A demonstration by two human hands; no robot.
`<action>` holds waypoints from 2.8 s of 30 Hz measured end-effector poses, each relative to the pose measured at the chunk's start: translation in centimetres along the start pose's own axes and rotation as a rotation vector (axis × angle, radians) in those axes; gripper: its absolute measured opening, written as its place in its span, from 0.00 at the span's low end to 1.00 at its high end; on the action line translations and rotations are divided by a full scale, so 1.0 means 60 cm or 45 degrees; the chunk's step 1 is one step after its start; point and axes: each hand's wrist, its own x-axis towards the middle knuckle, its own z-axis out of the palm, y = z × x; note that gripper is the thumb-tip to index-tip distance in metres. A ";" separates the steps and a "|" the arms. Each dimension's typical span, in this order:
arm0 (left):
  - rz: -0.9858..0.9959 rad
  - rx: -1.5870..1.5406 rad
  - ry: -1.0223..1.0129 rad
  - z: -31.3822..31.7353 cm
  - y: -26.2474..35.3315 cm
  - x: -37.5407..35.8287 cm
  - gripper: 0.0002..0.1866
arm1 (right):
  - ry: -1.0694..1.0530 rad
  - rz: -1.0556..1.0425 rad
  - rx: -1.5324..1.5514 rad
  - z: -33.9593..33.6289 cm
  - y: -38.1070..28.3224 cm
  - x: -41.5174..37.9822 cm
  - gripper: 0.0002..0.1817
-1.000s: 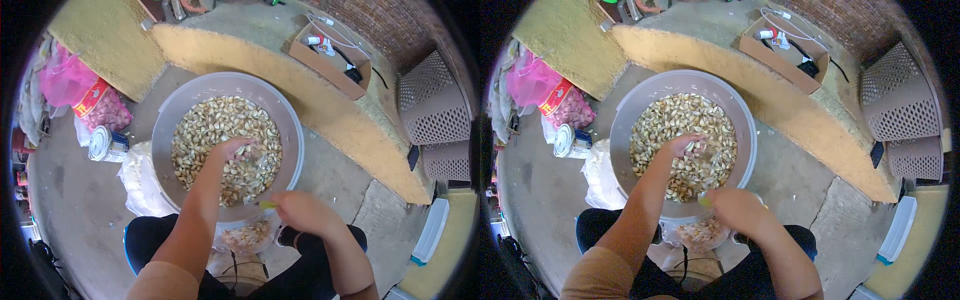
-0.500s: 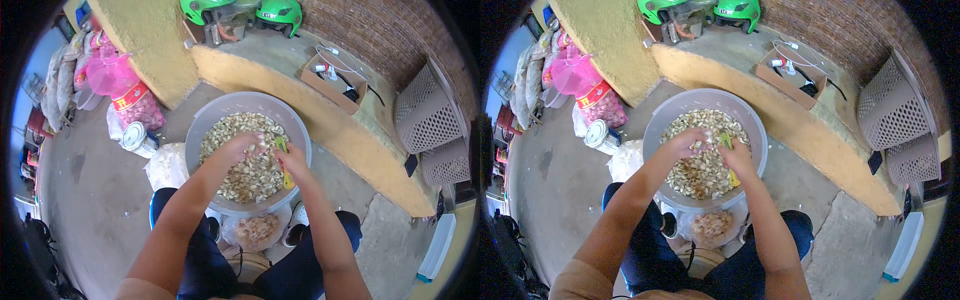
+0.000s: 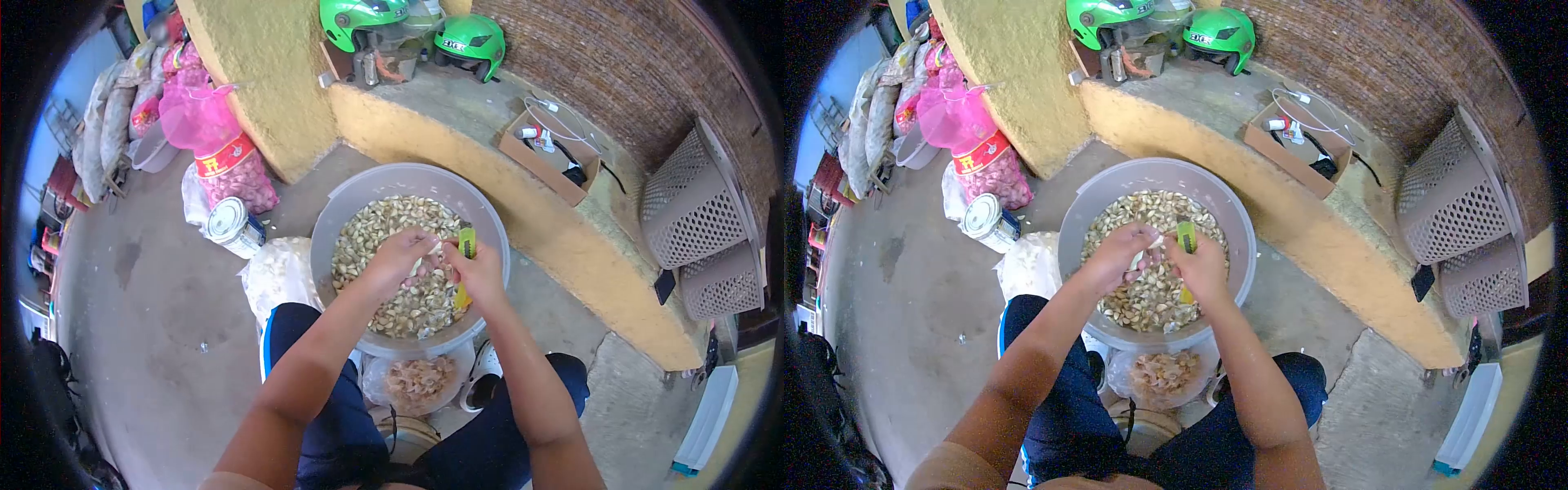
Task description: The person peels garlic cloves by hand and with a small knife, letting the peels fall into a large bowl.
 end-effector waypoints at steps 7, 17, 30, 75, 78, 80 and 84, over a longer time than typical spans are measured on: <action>0.058 -0.040 -0.059 -0.014 -0.003 0.021 0.07 | 0.062 -0.001 0.046 0.000 -0.011 0.011 0.07; 0.094 0.206 -0.075 -0.032 0.016 0.025 0.08 | 0.020 0.059 0.101 0.008 -0.010 0.024 0.06; 0.029 -0.050 -0.304 -0.038 0.020 0.022 0.10 | -0.078 0.107 0.212 0.003 -0.019 0.018 0.08; 0.620 0.864 0.035 -0.035 0.014 0.032 0.09 | -0.152 0.220 0.024 -0.025 -0.025 0.024 0.12; 0.749 0.989 0.099 -0.037 0.009 0.033 0.08 | -0.159 0.239 0.025 -0.023 -0.027 0.022 0.12; 0.860 1.042 0.096 -0.035 0.009 0.032 0.07 | -0.155 0.251 -0.051 -0.021 -0.026 0.022 0.11; 0.931 1.107 0.072 -0.033 0.014 0.026 0.05 | -0.208 0.250 -0.149 -0.021 -0.023 0.022 0.11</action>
